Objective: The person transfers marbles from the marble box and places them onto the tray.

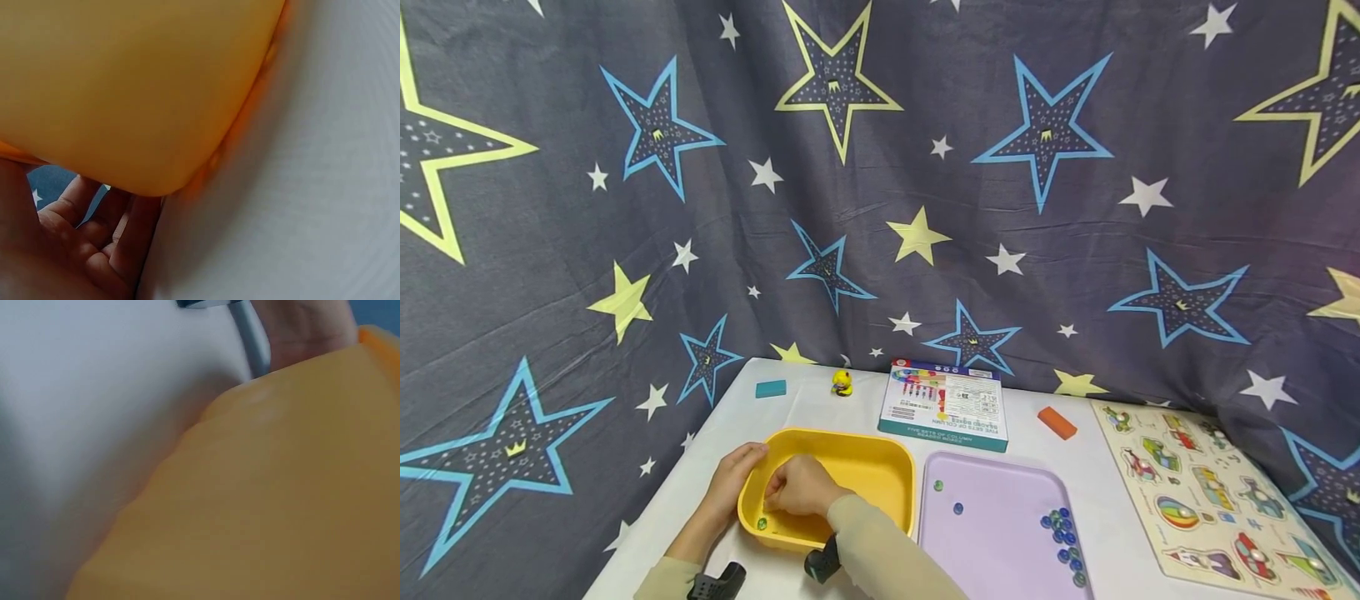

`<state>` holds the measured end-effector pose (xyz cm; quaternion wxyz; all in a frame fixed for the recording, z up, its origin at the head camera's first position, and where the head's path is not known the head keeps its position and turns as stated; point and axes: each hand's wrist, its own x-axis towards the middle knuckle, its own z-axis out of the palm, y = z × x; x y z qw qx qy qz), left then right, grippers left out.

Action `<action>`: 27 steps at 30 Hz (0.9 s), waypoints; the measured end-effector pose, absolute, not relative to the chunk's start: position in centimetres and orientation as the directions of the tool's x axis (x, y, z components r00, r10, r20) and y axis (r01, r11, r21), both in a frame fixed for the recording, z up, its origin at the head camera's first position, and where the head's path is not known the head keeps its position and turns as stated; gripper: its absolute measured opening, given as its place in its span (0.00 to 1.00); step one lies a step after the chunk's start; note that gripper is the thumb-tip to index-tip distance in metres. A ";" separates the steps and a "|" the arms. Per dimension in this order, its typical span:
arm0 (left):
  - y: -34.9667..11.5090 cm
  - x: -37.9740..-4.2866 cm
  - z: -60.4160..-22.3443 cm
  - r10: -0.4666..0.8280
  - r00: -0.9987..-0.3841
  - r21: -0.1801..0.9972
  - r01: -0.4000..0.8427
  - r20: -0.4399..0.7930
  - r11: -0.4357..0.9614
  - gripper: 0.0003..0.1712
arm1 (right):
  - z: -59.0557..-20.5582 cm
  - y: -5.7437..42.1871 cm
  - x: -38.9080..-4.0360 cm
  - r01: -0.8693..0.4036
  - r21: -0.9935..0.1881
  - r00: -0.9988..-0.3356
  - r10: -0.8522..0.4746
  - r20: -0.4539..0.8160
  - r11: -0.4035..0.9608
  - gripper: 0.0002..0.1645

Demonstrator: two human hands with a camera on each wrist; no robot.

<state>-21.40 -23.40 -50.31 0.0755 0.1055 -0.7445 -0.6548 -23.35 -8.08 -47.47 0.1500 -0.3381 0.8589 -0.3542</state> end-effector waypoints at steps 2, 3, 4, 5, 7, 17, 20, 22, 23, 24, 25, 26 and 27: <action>-23.3 -21.4 -50.3 -0.259 -0.966 0.991 -0.056 -0.023 0.124 0.23 | -47.3 -7.8 -23.2 -0.419 -0.763 -0.700 -0.711 -0.074 0.492 0.05; -23.3 -21.4 -50.3 -0.260 -0.965 0.990 -0.057 -0.022 0.127 0.22 | -47.2 -7.7 -23.2 -0.385 -0.787 -0.683 -0.722 -0.109 0.482 0.04; -23.2 -21.4 -50.3 -0.262 -0.965 0.990 -0.056 -0.020 0.131 0.22 | -47.1 -7.6 -23.1 -0.349 -0.810 -0.664 -0.734 -0.142 0.472 0.04; -23.2 -21.4 -50.3 -0.263 -0.965 0.990 -0.056 -0.020 0.130 0.22 | -47.1 -7.4 -23.1 -0.322 -0.824 -0.644 -0.746 -0.169 0.465 0.04; -23.2 -21.5 -50.2 -0.268 -0.963 0.989 -0.057 -0.019 0.137 0.22 | -46.9 -7.2 -23.1 -0.273 -0.846 -0.605 -0.766 -0.219 0.458 0.04; -23.3 -21.3 -50.3 -0.278 -0.960 0.989 -0.065 -0.025 0.135 0.22 | -46.6 -6.5 -23.1 -0.192 -0.883 -0.462 -0.833 -0.303 0.428 0.06; -23.3 -21.3 -50.4 -0.280 -0.960 0.989 -0.065 -0.027 0.130 0.22 | -46.6 -6.4 -23.2 -0.182 -0.892 -0.435 -0.848 -0.304 0.413 0.06; -23.3 -21.3 -50.4 -0.278 -0.960 0.990 -0.063 -0.026 0.123 0.21 | -46.5 -6.3 -23.2 -0.181 -0.894 -0.412 -0.857 -0.309 0.410 0.07; -23.3 -21.3 -50.4 -0.276 -0.961 0.991 -0.063 -0.028 0.120 0.21 | -46.5 -6.3 -23.3 -0.181 -0.894 -0.402 -0.861 -0.312 0.409 0.07; -23.3 -21.3 -50.4 -0.275 -0.961 0.991 -0.063 -0.028 0.121 0.22 | -46.4 -6.2 -23.3 -0.183 -0.895 -0.392 -0.865 -0.314 0.407 0.07; -23.3 -21.3 -50.3 -0.273 -0.962 0.991 -0.062 -0.027 0.121 0.22 | -46.4 -6.2 -23.3 -0.185 -0.895 -0.385 -0.868 -0.313 0.405 0.08; -23.3 -21.4 -50.3 -0.269 -0.963 0.991 -0.062 -0.027 0.122 0.22 | -46.3 -6.1 -23.3 -0.194 -0.896 -0.382 -0.872 -0.306 0.399 0.08; -23.3 -21.4 -50.3 -0.267 -0.963 0.990 -0.062 -0.027 0.126 0.22 | -46.2 -6.0 -23.3 -0.199 -0.897 -0.384 -0.873 -0.300 0.396 0.08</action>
